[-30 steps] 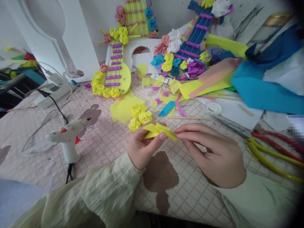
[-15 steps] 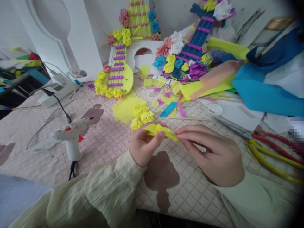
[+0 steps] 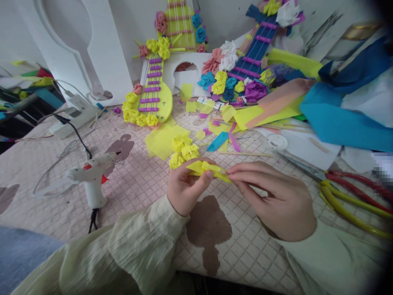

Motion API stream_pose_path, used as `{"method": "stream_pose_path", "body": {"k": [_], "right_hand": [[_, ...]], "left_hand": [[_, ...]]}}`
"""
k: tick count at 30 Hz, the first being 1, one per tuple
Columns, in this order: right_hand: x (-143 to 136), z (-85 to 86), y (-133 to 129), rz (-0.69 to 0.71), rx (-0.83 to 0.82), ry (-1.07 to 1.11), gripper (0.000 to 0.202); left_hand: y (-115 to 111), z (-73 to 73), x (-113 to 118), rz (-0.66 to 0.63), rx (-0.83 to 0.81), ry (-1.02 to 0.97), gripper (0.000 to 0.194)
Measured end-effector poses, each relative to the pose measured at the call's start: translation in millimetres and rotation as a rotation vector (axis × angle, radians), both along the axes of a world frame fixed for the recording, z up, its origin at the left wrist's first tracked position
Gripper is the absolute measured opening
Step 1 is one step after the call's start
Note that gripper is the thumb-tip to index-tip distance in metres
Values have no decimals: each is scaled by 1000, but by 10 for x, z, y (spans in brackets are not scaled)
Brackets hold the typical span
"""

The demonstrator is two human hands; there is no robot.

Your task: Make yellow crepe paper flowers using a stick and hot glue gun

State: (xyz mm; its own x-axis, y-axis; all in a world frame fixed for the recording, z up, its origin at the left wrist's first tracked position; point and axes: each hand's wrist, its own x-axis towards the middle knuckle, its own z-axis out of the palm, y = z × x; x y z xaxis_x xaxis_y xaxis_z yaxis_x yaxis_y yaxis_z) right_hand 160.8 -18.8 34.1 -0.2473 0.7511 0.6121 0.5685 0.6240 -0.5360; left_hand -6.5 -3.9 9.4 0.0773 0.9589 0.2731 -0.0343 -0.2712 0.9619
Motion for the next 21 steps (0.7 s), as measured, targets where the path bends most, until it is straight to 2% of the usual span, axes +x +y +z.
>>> {"method": "stream_pose_path", "body": {"k": [21], "right_hand": [[-8,2,35,-4,-22,-11,20]], "left_hand": [[-21,-7,8,1,-39,5,13]]}}
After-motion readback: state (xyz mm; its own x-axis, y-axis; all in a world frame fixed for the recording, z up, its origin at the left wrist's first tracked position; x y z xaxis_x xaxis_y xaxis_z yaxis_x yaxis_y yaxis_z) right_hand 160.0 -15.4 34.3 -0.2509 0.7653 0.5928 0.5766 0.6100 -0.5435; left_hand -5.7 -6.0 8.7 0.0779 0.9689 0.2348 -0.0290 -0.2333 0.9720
